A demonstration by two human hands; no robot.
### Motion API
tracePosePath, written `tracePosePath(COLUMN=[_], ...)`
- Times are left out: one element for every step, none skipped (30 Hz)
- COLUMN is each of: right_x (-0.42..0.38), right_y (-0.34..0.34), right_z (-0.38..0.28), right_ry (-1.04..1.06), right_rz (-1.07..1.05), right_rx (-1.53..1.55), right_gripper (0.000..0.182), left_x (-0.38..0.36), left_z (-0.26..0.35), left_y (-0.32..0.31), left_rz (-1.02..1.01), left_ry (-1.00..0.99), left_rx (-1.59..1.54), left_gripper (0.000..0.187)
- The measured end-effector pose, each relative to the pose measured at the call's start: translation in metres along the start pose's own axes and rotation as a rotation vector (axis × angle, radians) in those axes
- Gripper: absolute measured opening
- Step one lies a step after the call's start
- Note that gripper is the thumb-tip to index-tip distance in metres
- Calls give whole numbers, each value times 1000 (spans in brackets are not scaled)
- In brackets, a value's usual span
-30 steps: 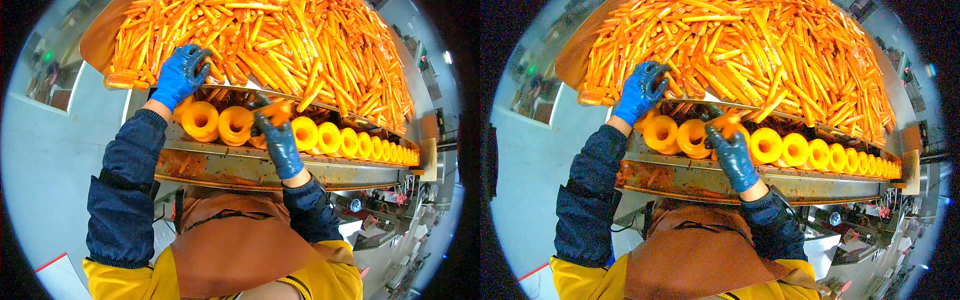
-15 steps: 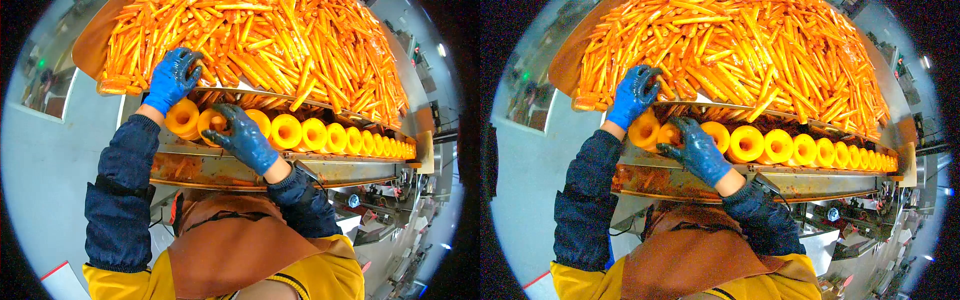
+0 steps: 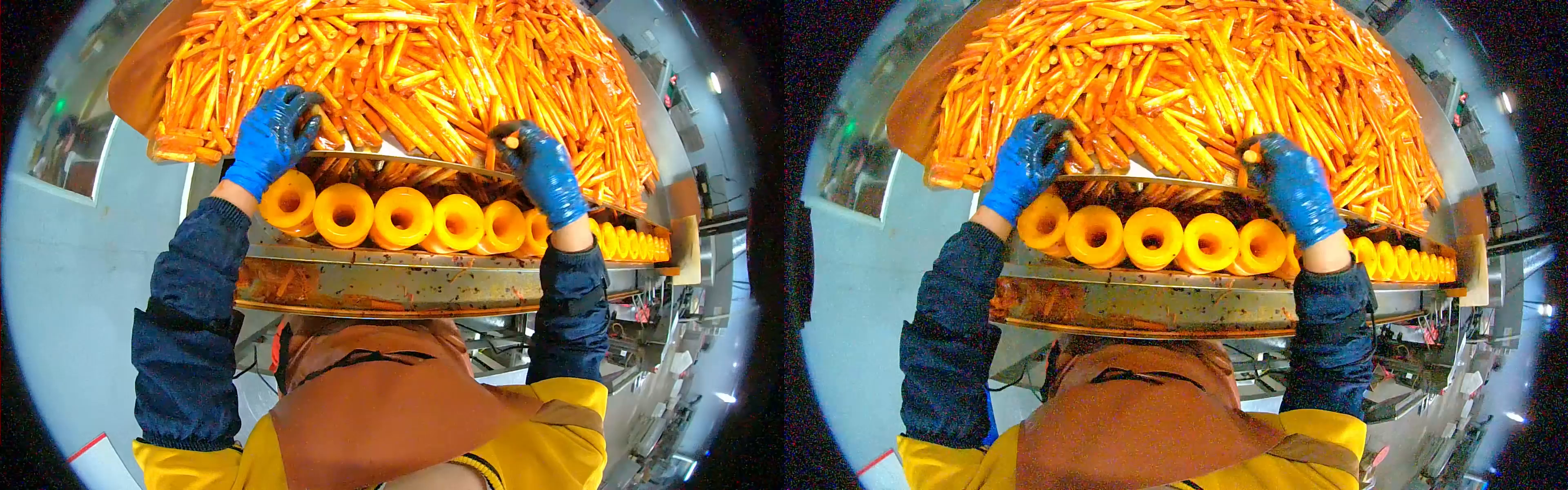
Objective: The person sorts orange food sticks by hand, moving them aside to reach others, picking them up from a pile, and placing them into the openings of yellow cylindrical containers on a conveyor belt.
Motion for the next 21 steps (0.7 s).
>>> tracePosePath(right_x=[5, 9, 13, 16, 20, 24, 23, 20, 16, 13, 9, 3, -4, -8, -12, -16, -21, -22, -23, -23, -22], right_y=[8, 8, 1, -15, -27, -30, -30, -20, -9, 2, -4, -10, -24, -41, -60, -84, -106, -115, -117, -116, -116], right_z=[-2, -4, -1, 6, 11, 12, 12, 8, 3, -14, -28, -32, -39, -56, -71, -79, -83, -84, -84, -85, -90], right_ry=[86, 144, 147, 140, 131, 116, 118, 142, 164, 166, 167, 11, -154, -197, -240, -284, -328, -329, -303, -277, -277], right_rz=[30, -64, -59, -182, -307, -349, -350, -160, 27, 147, 141, 292, 435, 411, 387, 290, 192, 193, 278, 359, 354], right_rx=[-102, -269, -262, -351, -441, -521, -519, -440, -360, -281, -282, 264, 811, 941, 1071, 1085, 1097, 1099, 1027, 952, 952], right_gripper=[27, 32, 32, 34, 36, 33, 33, 32, 30, 24, 24, 23, 22, 22, 22, 22, 23, 23, 22, 21, 21], left_x=[0, 0, 0, 1, 1, 2, 2, 1, 0, 1, 1, 1, 1, 1, 1, 0, 0, 1, 0, 0, 0], left_z=[0, 0, 1, 1, 1, 1, -1, -2, -2, -3, -3, -3, -3, -3, -4, -4, -2, -1, -1, -2, -3], left_y=[1, 2, 2, 2, 2, 2, 1, 1, -1, -2, -2, -2, -2, -2, -3, -3, -2, -2, 0, 0, -1], left_rz=[6, 7, 0, -10, -20, -13, -14, -8, -2, -11, -13, -14, -14, -14, -5, 4, 2, 2, 3, 2, -2], left_ry=[2, 4, 1, -4, -9, -18, -16, -20, -25, -26, -20, -22, -26, -26, -24, -22, -23, -25, -25, -22, -26], left_rx=[-18, -9, -1, 5, 10, 26, 29, 19, 8, 14, 11, 6, 2, 1, 12, 24, 25, 23, 22, 23, 20], left_gripper=[25, 25, 26, 26, 27, 28, 28, 28, 28, 28, 28, 28, 28, 28, 28, 27, 27, 27, 27, 27, 27])
Point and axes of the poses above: each hand's wrist, its own x-axis towards the middle knuckle, its own y-axis out of the back of the hand, z = x × y, the point moved 5 cm from there along x, towards the middle knuckle, and after that the axes turned 15 degrees about y, right-handed, at the moved point
